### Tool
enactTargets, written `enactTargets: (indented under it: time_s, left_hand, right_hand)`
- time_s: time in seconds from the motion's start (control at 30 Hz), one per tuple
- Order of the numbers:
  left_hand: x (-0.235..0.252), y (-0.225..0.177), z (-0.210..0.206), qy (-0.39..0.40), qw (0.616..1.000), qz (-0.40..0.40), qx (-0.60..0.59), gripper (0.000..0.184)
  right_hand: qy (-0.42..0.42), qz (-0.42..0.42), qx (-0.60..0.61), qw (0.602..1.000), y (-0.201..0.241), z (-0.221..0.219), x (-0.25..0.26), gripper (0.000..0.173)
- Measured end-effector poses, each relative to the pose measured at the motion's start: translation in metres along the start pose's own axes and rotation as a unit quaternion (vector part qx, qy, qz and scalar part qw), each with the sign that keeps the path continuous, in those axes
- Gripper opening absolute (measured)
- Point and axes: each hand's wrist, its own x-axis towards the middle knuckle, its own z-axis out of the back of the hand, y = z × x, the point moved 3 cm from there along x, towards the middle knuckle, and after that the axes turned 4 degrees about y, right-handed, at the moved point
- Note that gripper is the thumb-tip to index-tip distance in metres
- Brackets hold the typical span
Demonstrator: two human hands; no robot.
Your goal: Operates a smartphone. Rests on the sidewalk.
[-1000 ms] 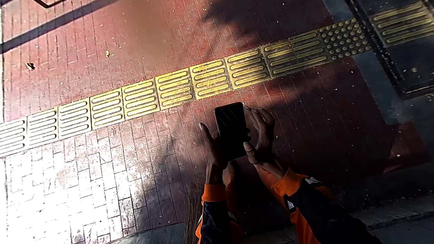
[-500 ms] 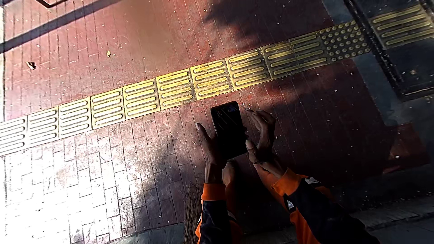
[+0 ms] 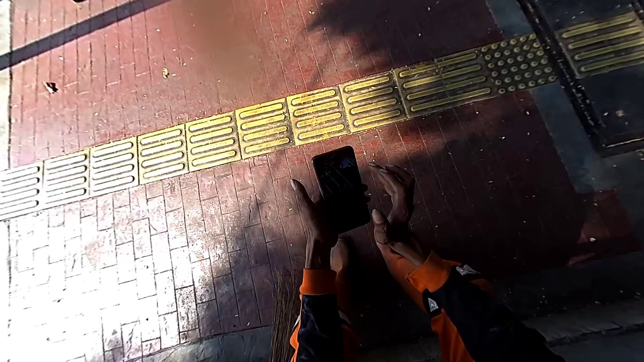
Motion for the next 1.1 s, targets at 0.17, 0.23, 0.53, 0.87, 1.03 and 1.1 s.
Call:
enactTargets:
  time_s: [0.17,0.23,0.53,0.87,1.03,1.1]
  left_hand:
    - [0.000,-0.006,0.009,-0.054,0.998,-0.026,-0.021,0.116]
    - [-0.001,-0.009,0.012,-0.054,0.998,-0.035,-0.028,0.115]
    - [-0.002,-0.013,0.014,-0.063,0.996,-0.036,-0.043,0.117]
    - [-0.002,-0.010,0.011,-0.081,0.996,-0.033,-0.013,0.110]
    - [-0.003,-0.005,-0.003,-0.032,0.999,0.013,-0.011,0.114]
    - [-0.003,-0.002,-0.007,-0.040,0.999,0.024,0.010,0.112]
  right_hand:
    - [-0.011,0.035,0.001,0.999,0.009,0.001,-0.009,0.077]
    - [0.000,0.051,0.007,0.999,0.010,-0.002,-0.012,0.077]
    - [0.019,0.066,0.002,0.998,0.010,-0.009,-0.018,0.076]
    - [0.028,0.055,0.001,0.998,0.010,-0.008,-0.009,0.081]
    - [0.002,0.024,0.016,1.000,0.001,-0.006,-0.001,0.082]
    - [0.008,0.024,0.015,1.000,-0.001,-0.006,0.000,0.084]
